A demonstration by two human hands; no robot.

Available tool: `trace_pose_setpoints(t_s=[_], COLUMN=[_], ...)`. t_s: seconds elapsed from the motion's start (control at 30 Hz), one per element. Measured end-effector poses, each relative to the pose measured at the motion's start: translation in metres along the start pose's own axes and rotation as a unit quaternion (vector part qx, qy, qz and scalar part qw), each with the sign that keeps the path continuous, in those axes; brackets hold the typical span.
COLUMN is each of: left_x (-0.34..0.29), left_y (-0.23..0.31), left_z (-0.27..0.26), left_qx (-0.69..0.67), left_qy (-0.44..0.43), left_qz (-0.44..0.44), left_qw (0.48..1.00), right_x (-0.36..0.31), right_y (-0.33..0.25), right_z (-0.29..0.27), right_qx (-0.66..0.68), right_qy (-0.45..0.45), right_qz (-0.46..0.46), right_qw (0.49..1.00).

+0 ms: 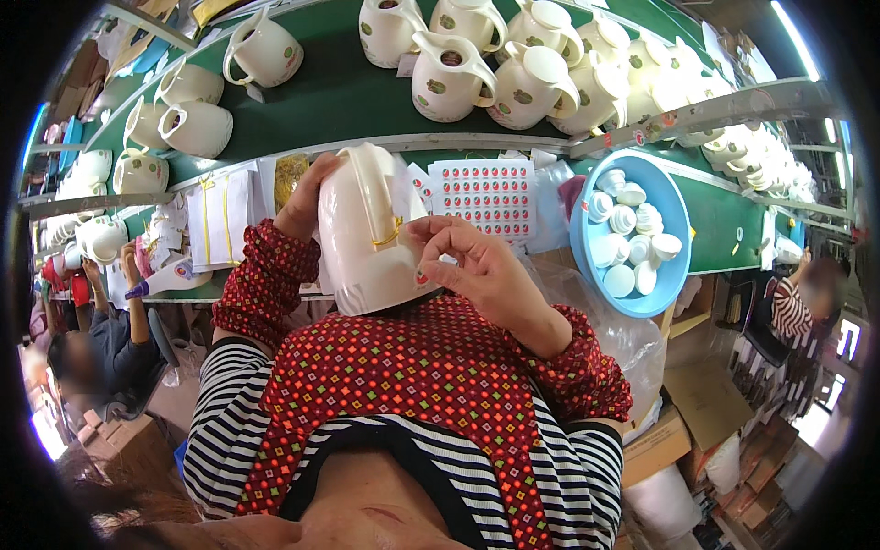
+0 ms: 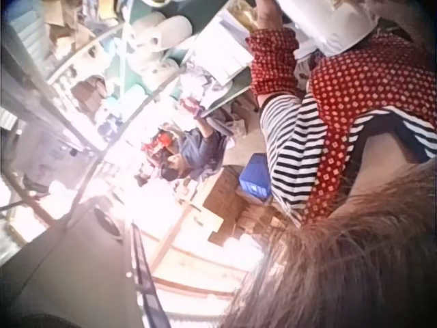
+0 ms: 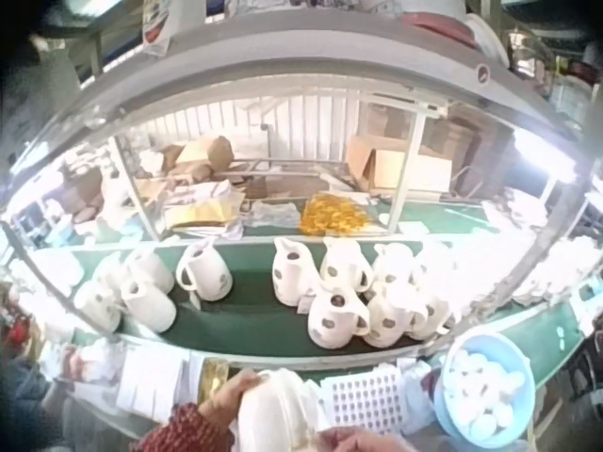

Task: The person applies small decorative stickers to white ceramic pitchers on a factory assembly line. They pick up each pitcher, place a sticker on its side, and set it back on the conveyor. The person also places white plastic lids into the pitchers from a nearby blue basin.

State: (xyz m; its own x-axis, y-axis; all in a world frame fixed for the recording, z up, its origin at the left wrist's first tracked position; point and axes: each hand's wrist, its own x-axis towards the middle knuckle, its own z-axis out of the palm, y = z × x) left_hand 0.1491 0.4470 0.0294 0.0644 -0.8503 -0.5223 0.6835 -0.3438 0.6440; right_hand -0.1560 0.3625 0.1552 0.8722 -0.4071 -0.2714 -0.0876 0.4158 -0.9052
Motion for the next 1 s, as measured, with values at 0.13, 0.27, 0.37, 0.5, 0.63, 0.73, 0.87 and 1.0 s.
trace_pose_setpoints(t_s=[0.13, 0.27, 0.37, 0.5, 0.63, 0.73, 0.87, 1.0], left_x=[0.007, 0.005, 0.003, 0.002, 0.005, 0.006, 0.017, 0.018], left_y=[-0.003, 0.001, 0.004, 0.005, 0.002, 0.001, -0.007, -0.002], left_z=[0.001, 0.010, 0.018, 0.016, 0.012, 0.011, -0.008, -0.015], left_qx=[0.030, 0.052, 0.026, 0.020, 0.012, -0.006, 0.012, 0.069], left_qy=[-0.040, -0.060, -0.047, -0.040, -0.035, -0.029, -0.036, -0.048], left_qz=[0.019, 0.034, 0.019, 0.010, 0.008, -0.003, -0.018, 0.021], left_qw=[0.999, 0.996, 0.998, 0.999, 0.999, 1.000, 0.999, 0.996], right_x=[0.003, 0.007, 0.007, 0.010, 0.015, 0.017, 0.029, 0.039], right_y=[0.008, 0.000, 0.001, 0.004, 0.008, 0.014, 0.031, 0.041], right_z=[0.002, 0.012, 0.016, 0.018, 0.022, 0.021, 0.015, 0.008], right_qx=[-0.193, -0.262, -0.286, -0.308, -0.330, -0.363, -0.391, -0.432], right_qy=[-0.002, 0.010, 0.013, 0.018, 0.034, 0.033, 0.100, 0.089], right_qz=[-0.050, -0.051, -0.056, -0.058, -0.078, -0.108, -0.136, -0.153], right_qw=[0.980, 0.964, 0.957, 0.949, 0.940, 0.925, 0.905, 0.884])
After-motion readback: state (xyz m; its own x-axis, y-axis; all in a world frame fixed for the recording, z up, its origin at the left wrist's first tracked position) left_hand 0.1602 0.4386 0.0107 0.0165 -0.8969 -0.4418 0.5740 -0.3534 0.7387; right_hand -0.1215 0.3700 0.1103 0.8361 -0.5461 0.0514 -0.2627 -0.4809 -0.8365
